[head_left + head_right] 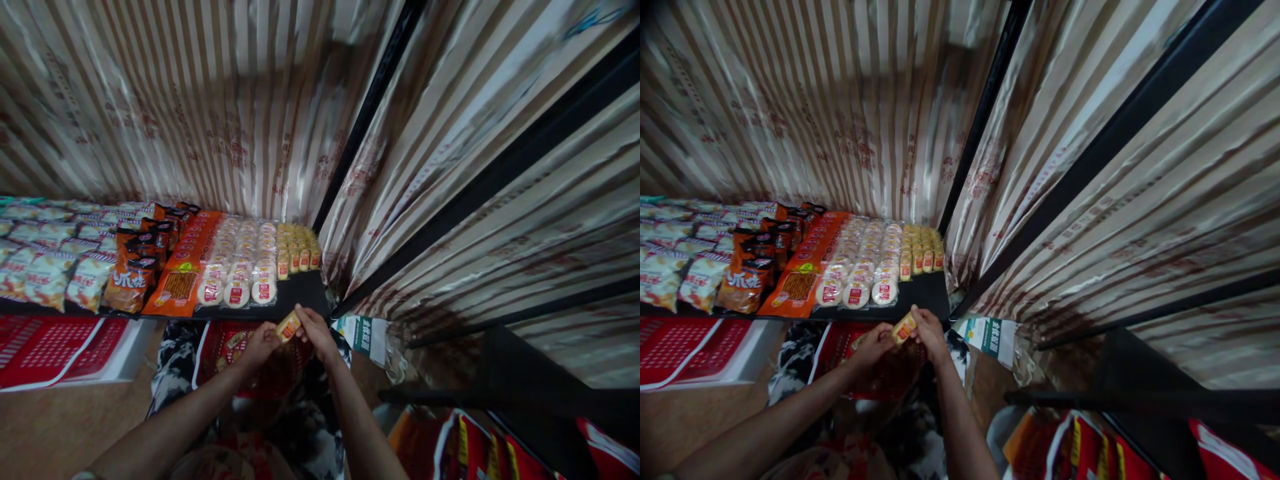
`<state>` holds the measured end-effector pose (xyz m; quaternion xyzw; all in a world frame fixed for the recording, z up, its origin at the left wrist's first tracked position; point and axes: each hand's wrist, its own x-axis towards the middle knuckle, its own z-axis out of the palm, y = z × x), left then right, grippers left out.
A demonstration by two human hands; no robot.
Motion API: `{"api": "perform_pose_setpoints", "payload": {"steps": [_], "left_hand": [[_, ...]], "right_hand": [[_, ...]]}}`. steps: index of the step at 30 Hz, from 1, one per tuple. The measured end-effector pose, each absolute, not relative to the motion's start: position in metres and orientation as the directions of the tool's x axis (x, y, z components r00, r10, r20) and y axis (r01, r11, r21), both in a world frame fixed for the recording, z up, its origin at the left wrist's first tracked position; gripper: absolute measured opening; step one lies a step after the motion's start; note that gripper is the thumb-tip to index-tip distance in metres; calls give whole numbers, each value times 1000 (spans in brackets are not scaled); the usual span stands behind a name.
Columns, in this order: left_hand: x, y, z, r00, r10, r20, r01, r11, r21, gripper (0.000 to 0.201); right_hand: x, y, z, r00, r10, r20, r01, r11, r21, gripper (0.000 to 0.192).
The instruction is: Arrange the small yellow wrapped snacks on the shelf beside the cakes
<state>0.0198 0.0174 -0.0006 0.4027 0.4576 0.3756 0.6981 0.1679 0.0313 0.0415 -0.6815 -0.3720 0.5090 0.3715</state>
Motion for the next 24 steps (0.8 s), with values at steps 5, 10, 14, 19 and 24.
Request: {"api": "perform_pose_setpoints", "payload": {"steps": [5, 10, 14, 19, 24], "left_hand": [[31, 20, 13, 269, 890, -369, -301, 442, 845, 32], [44, 27, 15, 249, 906, -342, -365, 415, 833, 40], [54, 37, 8, 205, 917, -342, -363, 396, 844, 46], [65, 50, 1, 197, 913, -357, -323, 404, 856, 50], [72, 58, -3, 177, 914, -364, -218, 397, 891, 37]], "right_hand": [[165, 34, 31, 221, 915, -337, -25, -340, -940, 53], [166, 33, 26, 212, 948, -239, 242, -288, -927, 35], [167, 33, 30, 277, 948, -158, 553, -291, -781, 23], [164, 41, 36, 336, 935, -115, 698, -329, -636, 22], [165, 53, 40, 358, 927, -111, 767, -360, -531, 25]]}}
